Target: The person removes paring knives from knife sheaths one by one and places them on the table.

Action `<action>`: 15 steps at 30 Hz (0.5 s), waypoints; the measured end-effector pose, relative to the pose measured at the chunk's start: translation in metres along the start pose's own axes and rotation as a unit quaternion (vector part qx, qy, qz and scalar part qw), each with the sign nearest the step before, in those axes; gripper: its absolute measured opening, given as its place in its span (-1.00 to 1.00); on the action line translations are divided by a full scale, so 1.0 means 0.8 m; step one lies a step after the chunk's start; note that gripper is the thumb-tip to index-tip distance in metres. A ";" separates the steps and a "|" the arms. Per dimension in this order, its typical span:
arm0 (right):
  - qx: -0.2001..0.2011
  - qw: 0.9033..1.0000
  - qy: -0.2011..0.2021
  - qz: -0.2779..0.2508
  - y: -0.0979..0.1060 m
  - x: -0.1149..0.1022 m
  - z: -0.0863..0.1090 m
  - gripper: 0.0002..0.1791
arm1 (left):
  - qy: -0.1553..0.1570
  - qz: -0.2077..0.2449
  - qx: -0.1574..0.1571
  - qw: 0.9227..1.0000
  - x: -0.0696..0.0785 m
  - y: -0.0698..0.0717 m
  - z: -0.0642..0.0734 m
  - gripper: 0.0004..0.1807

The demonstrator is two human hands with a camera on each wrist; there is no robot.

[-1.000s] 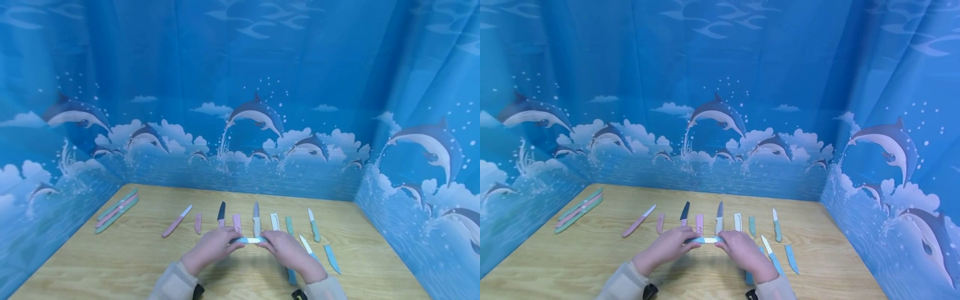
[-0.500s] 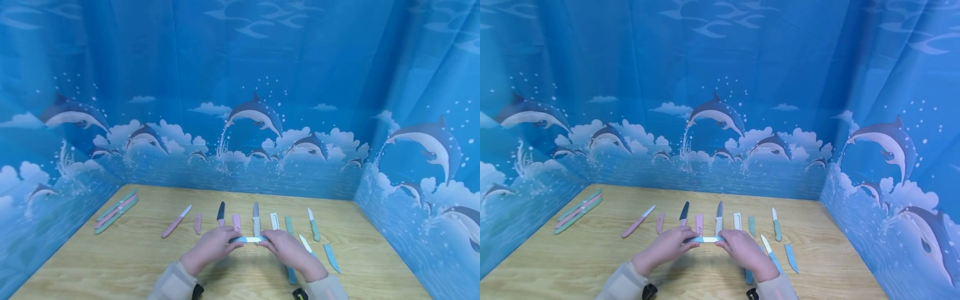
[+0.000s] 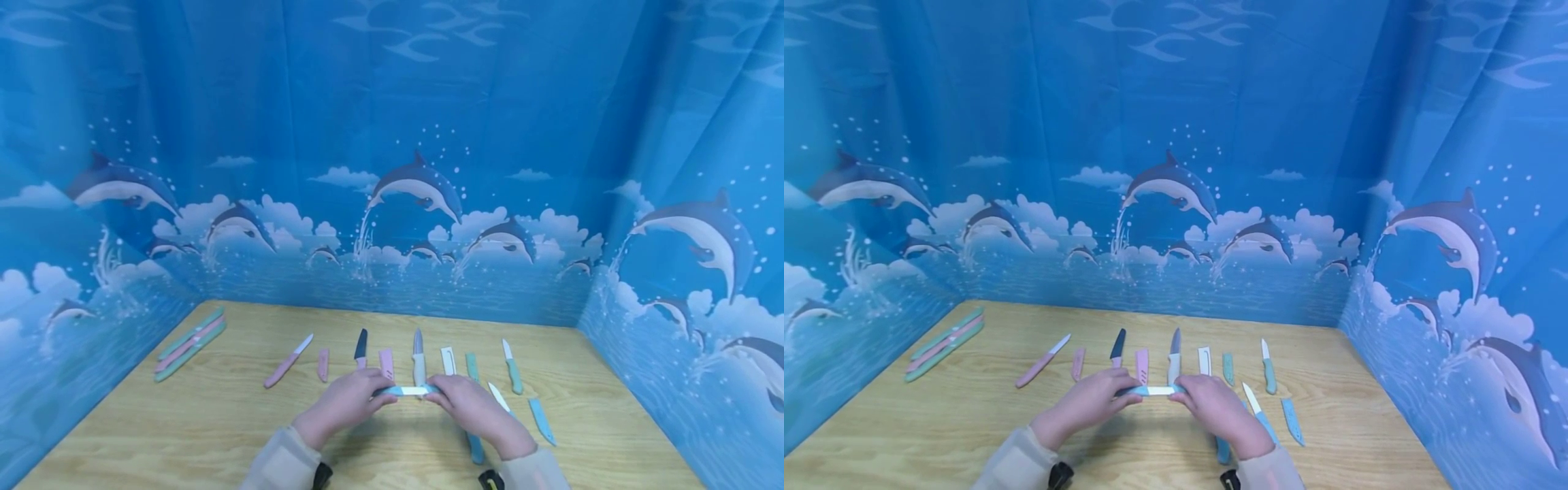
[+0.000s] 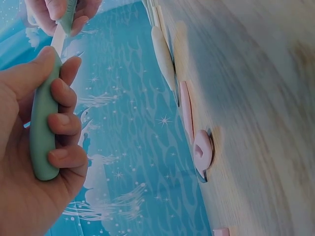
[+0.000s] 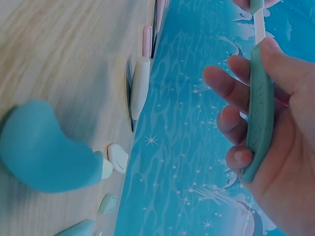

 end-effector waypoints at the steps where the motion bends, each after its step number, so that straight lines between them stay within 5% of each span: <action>1: -0.001 1.000 -0.001 0.000 0.000 0.000 0.000 -0.73 | 0.000 0.001 0.000 1.000 0.000 0.000 0.000 -0.75; 15: 0.008 1.000 0.000 0.001 0.005 -0.001 0.003 -0.81 | -0.010 -0.004 0.002 1.000 -0.001 0.001 0.001 -0.72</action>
Point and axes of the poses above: each hand's wrist, its own z-axis away from the middle knuckle, its own y-axis out of the back of the hand, x = y × z, the point moved 5 cm from there along -z, towards the middle knuckle, and after that the axes turned 8 degrees about z, right-handed, at the moved point
